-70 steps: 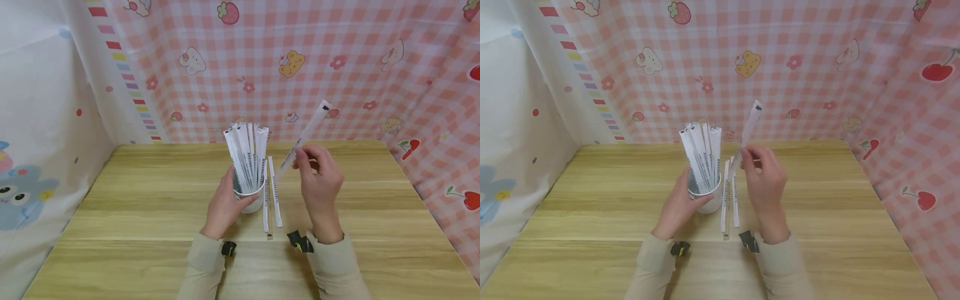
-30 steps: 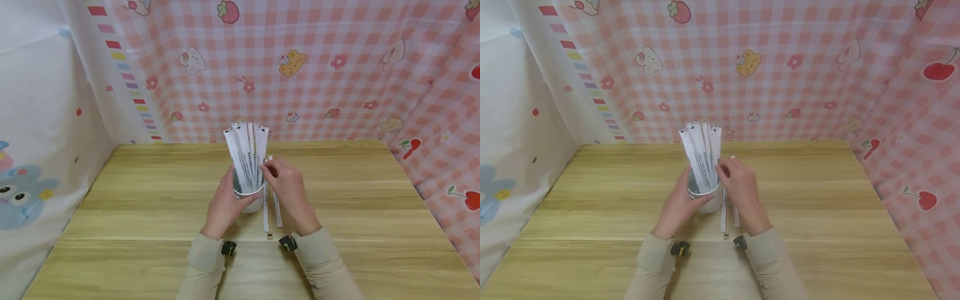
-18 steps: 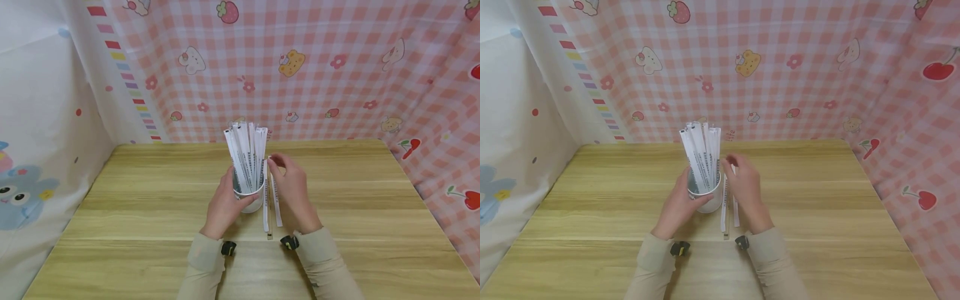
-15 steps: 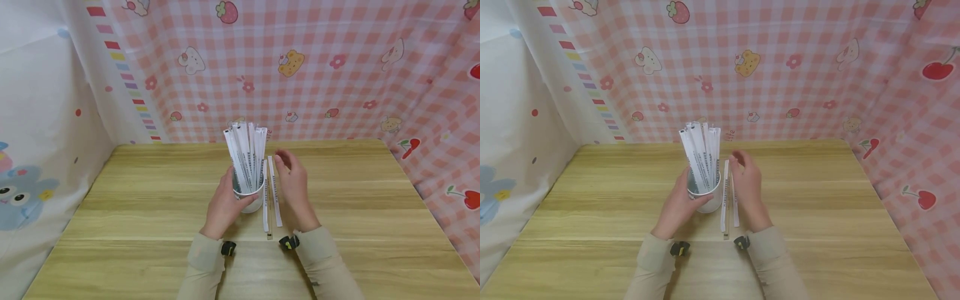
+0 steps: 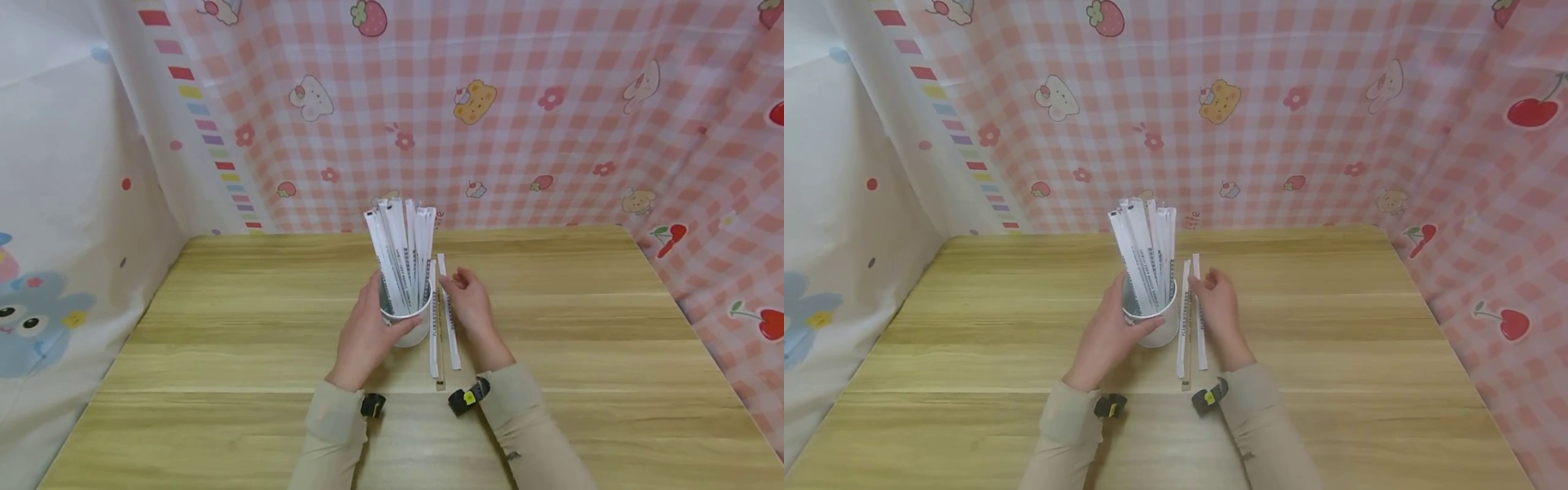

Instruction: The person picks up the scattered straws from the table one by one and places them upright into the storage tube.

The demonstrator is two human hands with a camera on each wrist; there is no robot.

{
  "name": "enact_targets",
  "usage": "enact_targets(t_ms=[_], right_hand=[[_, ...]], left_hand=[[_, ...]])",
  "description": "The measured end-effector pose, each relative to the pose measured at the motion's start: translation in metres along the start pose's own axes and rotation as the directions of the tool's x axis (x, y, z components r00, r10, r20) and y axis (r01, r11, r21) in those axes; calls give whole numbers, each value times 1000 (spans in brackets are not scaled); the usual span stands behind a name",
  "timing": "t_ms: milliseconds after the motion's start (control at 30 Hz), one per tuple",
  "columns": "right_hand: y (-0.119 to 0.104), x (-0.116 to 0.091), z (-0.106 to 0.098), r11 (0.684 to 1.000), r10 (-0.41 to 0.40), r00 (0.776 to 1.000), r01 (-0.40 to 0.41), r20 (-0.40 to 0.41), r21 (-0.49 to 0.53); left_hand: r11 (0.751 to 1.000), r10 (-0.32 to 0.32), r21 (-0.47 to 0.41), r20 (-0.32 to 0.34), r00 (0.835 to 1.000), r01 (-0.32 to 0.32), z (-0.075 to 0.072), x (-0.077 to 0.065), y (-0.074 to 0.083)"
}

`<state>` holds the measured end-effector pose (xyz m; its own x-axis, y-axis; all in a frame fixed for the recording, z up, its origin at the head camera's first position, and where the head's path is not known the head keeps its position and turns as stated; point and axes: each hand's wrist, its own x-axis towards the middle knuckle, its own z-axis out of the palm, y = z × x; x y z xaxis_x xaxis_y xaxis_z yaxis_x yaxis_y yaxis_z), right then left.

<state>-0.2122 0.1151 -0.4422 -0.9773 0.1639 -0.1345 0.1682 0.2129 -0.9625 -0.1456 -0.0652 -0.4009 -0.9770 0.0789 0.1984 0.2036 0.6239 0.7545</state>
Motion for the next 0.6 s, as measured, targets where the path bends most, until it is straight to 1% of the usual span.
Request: enact_targets(t_ms=[100, 233, 333, 400, 500, 600], right_hand=[[7, 2, 3, 997, -1, 1000, 0, -2, -76], [13, 5, 5, 975, -86, 996, 81, -14, -209], [14, 6, 6, 938, -169, 986, 158, -9, -310], [13, 6, 7, 908, -208, 978, 191, -7, -372], [13, 6, 8, 866, -238, 971, 209, -6, -454], [13, 6, 9, 844, -229, 973, 192, -13, -500]], left_hand=[[1000, 3, 9, -6, 1000, -3, 1, 0, -1], [1000, 3, 28, -14, 1000, -2, 1, 1, -1], [999, 1, 34, -17, 1000, -1, 2, 1, -1], [999, -2, 36, -17, 1000, 3, 2, 0, 0], [999, -16, 40, -13, 1000, 17, 2, 0, 1], [999, -28, 44, -9, 1000, 28, 3, 0, 0]])
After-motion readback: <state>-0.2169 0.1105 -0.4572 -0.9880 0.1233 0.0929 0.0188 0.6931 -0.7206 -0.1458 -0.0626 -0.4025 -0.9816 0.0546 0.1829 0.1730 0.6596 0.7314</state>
